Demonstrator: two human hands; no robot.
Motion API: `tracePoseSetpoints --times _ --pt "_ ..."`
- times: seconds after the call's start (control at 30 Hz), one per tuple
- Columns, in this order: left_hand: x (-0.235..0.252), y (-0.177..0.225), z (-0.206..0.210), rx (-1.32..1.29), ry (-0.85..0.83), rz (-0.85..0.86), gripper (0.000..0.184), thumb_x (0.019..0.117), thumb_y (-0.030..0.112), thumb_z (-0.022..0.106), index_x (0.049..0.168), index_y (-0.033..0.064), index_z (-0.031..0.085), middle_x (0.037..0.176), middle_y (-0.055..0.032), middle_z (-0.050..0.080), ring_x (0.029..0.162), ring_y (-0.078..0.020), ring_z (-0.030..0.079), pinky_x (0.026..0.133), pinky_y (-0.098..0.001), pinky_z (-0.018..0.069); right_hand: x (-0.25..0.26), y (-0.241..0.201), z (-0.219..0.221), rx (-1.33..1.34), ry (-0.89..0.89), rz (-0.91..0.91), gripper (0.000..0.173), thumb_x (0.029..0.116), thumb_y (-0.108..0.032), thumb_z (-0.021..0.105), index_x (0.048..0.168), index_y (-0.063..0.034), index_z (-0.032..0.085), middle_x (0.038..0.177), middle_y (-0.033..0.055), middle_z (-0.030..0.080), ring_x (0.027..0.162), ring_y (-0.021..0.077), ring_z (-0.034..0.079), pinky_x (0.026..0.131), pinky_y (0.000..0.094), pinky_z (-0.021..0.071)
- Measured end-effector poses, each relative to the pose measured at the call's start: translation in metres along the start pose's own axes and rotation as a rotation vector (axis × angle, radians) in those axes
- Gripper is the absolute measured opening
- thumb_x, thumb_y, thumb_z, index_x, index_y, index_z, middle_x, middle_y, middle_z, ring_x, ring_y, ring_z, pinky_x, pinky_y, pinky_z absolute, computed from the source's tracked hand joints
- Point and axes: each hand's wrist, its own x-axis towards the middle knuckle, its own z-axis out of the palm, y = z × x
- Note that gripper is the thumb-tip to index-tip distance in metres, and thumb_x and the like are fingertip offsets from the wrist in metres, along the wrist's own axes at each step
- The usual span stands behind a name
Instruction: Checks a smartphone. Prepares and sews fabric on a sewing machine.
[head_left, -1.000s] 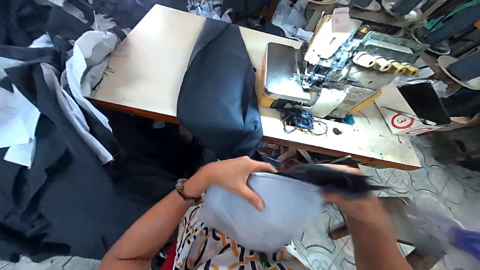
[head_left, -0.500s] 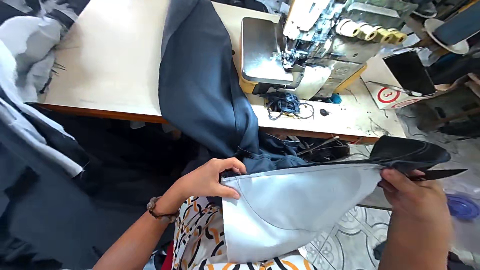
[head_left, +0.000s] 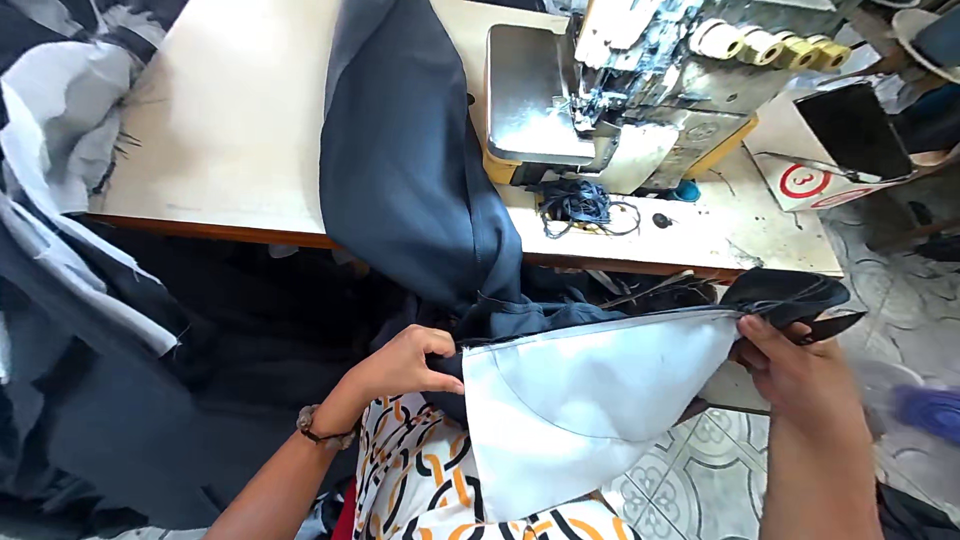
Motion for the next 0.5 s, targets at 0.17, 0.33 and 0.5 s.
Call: tracePoseSetpoints --times 0.17,0.33,0.5 --pt "-0.014 0.066 -0.042 -0.004 0.164 0.18 0.032 0.0976 0.037 0.068 0.077 0.014 0.06 0.072 0.01 0.058 0.071 0.0084 0.055 0.063 -0.0098 0.046 -0.009 0.012 -0.008 0.082 -0.026 0.078 0.018 0.0933 -0.016 0.065 0.091 -0.034 0.066 0.07 -0.0197 0.067 0.052 -0.0075 0.054 0.05 0.0109 0.0468" --pt "-0.004 0.076 -0.035 0.258 0.347 0.105 0.027 0.0897 0.027 0.076 0.071 0.0093 0.066 0.083 0.0035 0.071 0.079 0.0031 0.065 0.07 -0.0143 0.0543 -0.021 0.083 -0.003 -0.245 -0.164 0.403 0.015 0.0906 -0.016 0.065 0.103 -0.0099 0.058 0.069 -0.0112 0.062 0.051 -0.0015 0.053 0.05 0.0182 0.0489" --pt "0.019 0.073 -0.002 0.255 0.126 0.137 0.026 0.095 0.023 0.068 0.078 0.0037 0.065 0.079 -0.0073 0.069 0.075 -0.0078 0.064 0.067 -0.0216 0.052 0.002 0.065 0.005 -0.772 -0.232 0.031 0.039 0.0901 -0.019 0.075 0.118 0.0081 0.068 0.1 0.0257 0.069 0.086 0.0377 0.067 0.077 0.0617 0.0532"
